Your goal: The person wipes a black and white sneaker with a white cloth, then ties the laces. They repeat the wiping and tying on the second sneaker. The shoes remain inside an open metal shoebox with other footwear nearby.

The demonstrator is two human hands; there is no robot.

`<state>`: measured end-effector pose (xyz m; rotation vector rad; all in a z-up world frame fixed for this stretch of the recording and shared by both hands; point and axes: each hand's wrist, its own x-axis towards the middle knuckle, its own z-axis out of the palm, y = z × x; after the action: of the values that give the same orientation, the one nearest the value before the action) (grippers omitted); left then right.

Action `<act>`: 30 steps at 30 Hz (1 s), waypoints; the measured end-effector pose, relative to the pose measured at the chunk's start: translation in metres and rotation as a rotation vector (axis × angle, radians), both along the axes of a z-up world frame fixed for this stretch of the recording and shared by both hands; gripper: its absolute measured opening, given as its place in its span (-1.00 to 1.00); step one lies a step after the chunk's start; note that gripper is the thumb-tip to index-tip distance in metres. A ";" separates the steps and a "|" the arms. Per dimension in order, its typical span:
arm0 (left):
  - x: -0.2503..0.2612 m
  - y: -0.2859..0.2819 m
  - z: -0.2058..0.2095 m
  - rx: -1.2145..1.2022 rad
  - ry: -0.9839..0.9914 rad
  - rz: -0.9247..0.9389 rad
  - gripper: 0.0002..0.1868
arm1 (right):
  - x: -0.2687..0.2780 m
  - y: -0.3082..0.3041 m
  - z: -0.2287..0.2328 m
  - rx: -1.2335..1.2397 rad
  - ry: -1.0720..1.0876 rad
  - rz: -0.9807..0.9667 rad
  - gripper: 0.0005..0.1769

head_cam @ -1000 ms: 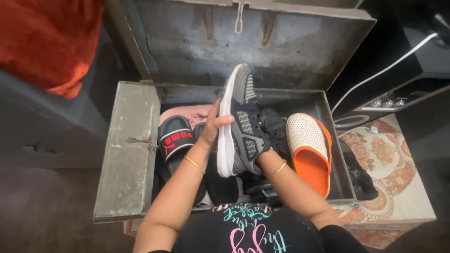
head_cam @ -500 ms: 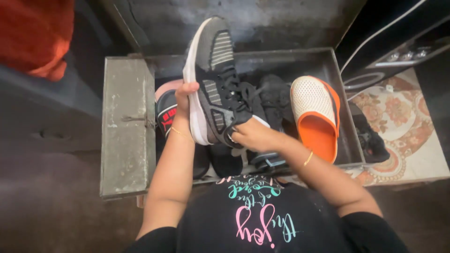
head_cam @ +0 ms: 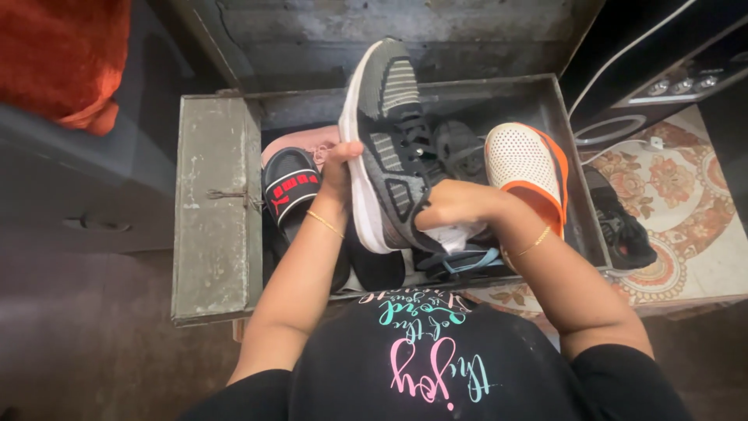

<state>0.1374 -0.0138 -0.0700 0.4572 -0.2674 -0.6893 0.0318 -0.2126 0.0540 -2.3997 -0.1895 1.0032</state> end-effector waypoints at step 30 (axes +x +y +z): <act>0.040 0.007 -0.023 0.836 -0.357 0.899 -0.43 | 0.032 -0.020 -0.100 0.270 -0.646 -0.316 -0.22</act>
<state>0.1777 -0.0064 -0.0932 1.3970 -0.0693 0.2157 0.0639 -0.2322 -0.0462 -2.3205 -0.1525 0.0363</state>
